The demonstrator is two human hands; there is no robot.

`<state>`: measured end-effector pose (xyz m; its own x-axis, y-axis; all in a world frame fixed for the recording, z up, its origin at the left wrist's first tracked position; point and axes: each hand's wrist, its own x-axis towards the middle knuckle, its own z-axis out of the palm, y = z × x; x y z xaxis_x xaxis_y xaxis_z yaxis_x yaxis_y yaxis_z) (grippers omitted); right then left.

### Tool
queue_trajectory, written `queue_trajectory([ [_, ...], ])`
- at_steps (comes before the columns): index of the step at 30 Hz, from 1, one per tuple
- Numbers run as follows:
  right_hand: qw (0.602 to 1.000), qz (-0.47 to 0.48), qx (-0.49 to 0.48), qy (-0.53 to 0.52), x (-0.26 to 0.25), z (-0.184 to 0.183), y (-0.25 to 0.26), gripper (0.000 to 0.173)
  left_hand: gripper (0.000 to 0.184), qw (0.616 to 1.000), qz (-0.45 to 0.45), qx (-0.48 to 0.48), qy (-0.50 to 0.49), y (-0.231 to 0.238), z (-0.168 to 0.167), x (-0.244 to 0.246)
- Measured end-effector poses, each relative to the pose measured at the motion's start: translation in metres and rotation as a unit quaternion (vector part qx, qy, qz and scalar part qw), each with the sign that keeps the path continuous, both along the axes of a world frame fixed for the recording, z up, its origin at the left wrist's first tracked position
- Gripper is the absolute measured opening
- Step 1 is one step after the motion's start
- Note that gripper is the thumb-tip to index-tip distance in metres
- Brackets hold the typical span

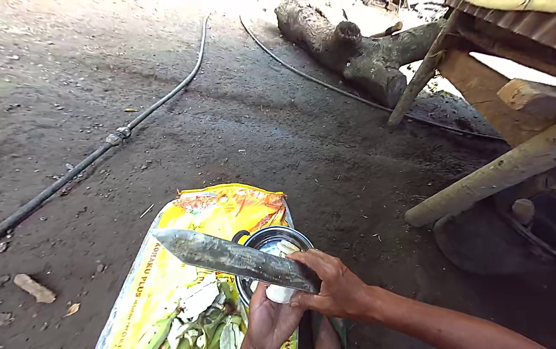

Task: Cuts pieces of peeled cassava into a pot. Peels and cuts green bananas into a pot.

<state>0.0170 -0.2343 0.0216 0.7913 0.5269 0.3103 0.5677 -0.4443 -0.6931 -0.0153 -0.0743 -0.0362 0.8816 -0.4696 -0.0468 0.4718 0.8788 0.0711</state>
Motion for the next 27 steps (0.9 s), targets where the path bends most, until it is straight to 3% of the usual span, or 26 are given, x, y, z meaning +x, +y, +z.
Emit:
queue_trajectory([
  [7, 0.997, -0.003, -0.016, -0.079, -0.01, -0.01, 0.007, 0.047, 0.051, 0.991, 0.13, 0.021, 0.004, -0.022, 0.01, -0.005],
  [9, 0.996, 0.005, -0.024, -0.091, -0.011, -0.011, 0.007, 0.043, 0.055, 0.991, 0.13, 0.014, -0.01, -0.019, 0.006, -0.004],
  [12, 0.991, 0.028, -0.043, -0.126, -0.01, -0.014, 0.005, 0.041, 0.044, 0.993, 0.114, -0.025, -0.015, -0.015, -0.004, -0.002],
  [18, 0.985, 0.077, -0.074, -0.134, -0.009, -0.013, 0.002, 0.037, 0.05, 1.0, 0.007, -0.007, 0.009, -0.004, -0.014, 0.003],
  [21, 0.989, 0.067, -0.061, -0.119, -0.01, -0.014, 0.001, 0.043, 0.046, 0.999, -0.012, -0.046, 0.024, -0.002, -0.015, 0.004],
  [24, 0.993, 0.029, -0.028, -0.108, -0.013, -0.02, -0.002, 0.048, 0.039, 0.998, 0.009, -0.022, 0.057, 0.002, -0.006, 0.006],
  [27, 0.997, -0.005, -0.007, -0.079, -0.017, -0.018, -0.003, 0.049, 0.046, 0.989, 0.078, 0.031, 0.122, 0.006, 0.004, 0.01],
])
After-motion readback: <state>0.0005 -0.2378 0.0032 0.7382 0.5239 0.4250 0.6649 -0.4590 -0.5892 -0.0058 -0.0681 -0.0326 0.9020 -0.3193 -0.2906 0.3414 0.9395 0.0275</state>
